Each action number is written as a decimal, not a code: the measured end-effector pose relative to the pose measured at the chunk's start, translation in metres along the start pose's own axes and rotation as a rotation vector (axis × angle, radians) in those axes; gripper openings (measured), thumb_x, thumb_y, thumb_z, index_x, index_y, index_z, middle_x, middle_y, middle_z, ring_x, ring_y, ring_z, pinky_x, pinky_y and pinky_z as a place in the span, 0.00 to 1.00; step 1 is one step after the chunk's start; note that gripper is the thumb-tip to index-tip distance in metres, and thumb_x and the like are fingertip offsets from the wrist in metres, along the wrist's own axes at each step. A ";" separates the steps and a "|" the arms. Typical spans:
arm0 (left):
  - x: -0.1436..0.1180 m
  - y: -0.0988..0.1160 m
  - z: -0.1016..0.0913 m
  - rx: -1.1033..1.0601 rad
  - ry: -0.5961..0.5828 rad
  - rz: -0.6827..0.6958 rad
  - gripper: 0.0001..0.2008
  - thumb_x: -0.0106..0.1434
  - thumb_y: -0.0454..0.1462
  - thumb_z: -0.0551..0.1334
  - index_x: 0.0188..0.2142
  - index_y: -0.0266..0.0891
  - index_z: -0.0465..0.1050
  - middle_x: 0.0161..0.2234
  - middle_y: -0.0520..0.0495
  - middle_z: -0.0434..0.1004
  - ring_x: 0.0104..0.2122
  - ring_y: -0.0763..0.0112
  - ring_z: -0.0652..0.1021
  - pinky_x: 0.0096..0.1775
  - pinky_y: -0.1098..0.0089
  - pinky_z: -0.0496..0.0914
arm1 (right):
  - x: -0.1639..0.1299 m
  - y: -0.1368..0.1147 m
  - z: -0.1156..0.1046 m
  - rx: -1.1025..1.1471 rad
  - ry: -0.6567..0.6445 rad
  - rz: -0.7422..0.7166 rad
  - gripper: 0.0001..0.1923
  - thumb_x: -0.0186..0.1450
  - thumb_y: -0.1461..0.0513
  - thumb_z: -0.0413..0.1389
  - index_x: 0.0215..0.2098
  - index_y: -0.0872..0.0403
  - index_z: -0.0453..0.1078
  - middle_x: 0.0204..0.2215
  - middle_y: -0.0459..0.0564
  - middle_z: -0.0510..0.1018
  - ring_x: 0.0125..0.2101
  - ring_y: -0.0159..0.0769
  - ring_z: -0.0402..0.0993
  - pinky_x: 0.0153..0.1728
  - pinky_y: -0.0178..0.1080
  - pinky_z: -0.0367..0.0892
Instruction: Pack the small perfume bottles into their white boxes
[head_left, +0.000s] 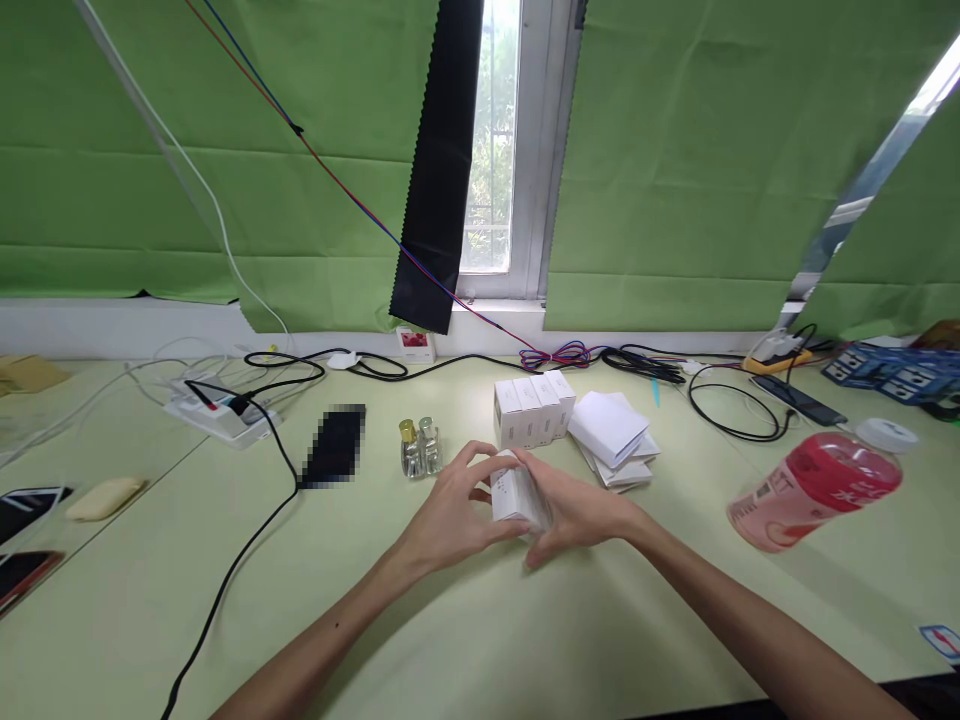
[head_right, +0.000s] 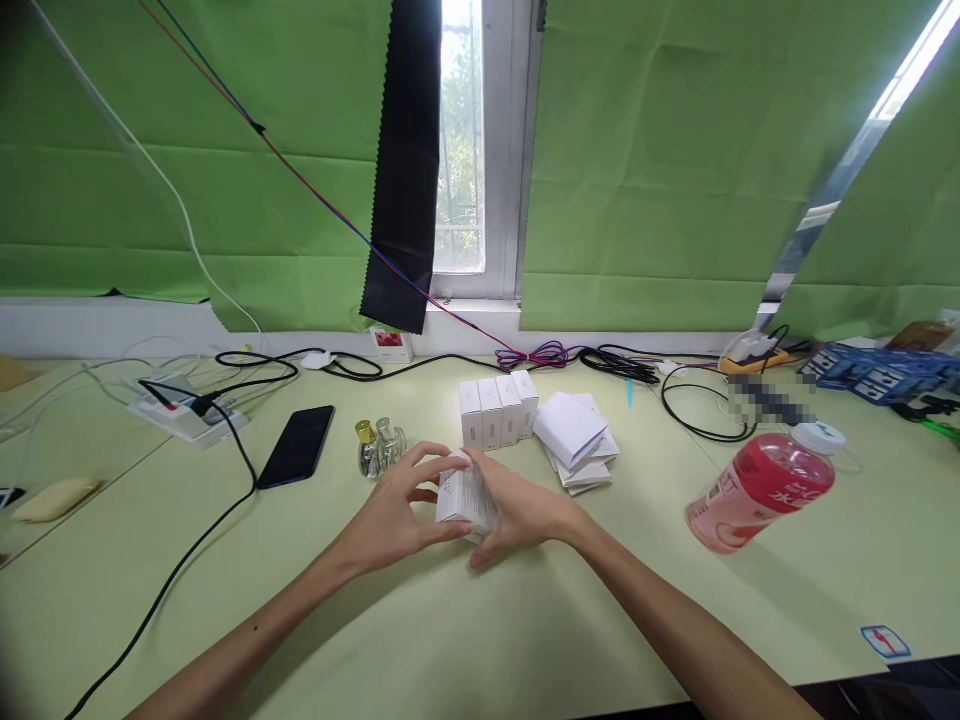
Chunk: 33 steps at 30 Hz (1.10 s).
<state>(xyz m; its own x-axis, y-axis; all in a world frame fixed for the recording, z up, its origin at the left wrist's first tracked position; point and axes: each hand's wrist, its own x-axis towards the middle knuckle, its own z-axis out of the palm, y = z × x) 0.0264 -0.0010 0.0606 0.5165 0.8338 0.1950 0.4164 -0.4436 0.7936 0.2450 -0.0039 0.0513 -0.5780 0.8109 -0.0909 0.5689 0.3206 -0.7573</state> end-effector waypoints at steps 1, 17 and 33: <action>-0.004 -0.005 0.003 -0.029 0.035 -0.005 0.28 0.52 0.46 0.74 0.53 0.53 0.76 0.54 0.45 0.68 0.44 0.63 0.78 0.45 0.61 0.80 | 0.001 0.002 0.004 -0.005 0.040 -0.005 0.62 0.49 0.56 0.72 0.72 0.50 0.44 0.69 0.61 0.56 0.66 0.56 0.57 0.62 0.53 0.60; -0.029 -0.040 -0.006 0.278 0.327 0.158 0.09 0.69 0.39 0.59 0.35 0.41 0.77 0.42 0.43 0.78 0.44 0.61 0.77 0.46 0.61 0.72 | 0.007 0.000 0.015 -0.153 0.129 0.025 0.49 0.49 0.57 0.69 0.66 0.54 0.57 0.61 0.61 0.69 0.59 0.57 0.66 0.58 0.53 0.60; -0.023 -0.033 -0.020 -0.450 -0.168 -0.508 0.22 0.61 0.53 0.65 0.39 0.36 0.74 0.17 0.59 0.58 0.19 0.78 0.55 0.23 0.73 0.50 | 0.009 0.000 0.022 -0.284 0.105 0.026 0.46 0.50 0.57 0.67 0.65 0.54 0.59 0.54 0.59 0.72 0.53 0.53 0.67 0.54 0.49 0.60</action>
<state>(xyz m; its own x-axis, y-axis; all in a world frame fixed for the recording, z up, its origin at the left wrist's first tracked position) -0.0144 0.0013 0.0414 0.4638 0.8235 -0.3268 0.3058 0.1974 0.9314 0.2271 -0.0075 0.0364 -0.5062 0.8619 -0.0296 0.7322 0.4114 -0.5428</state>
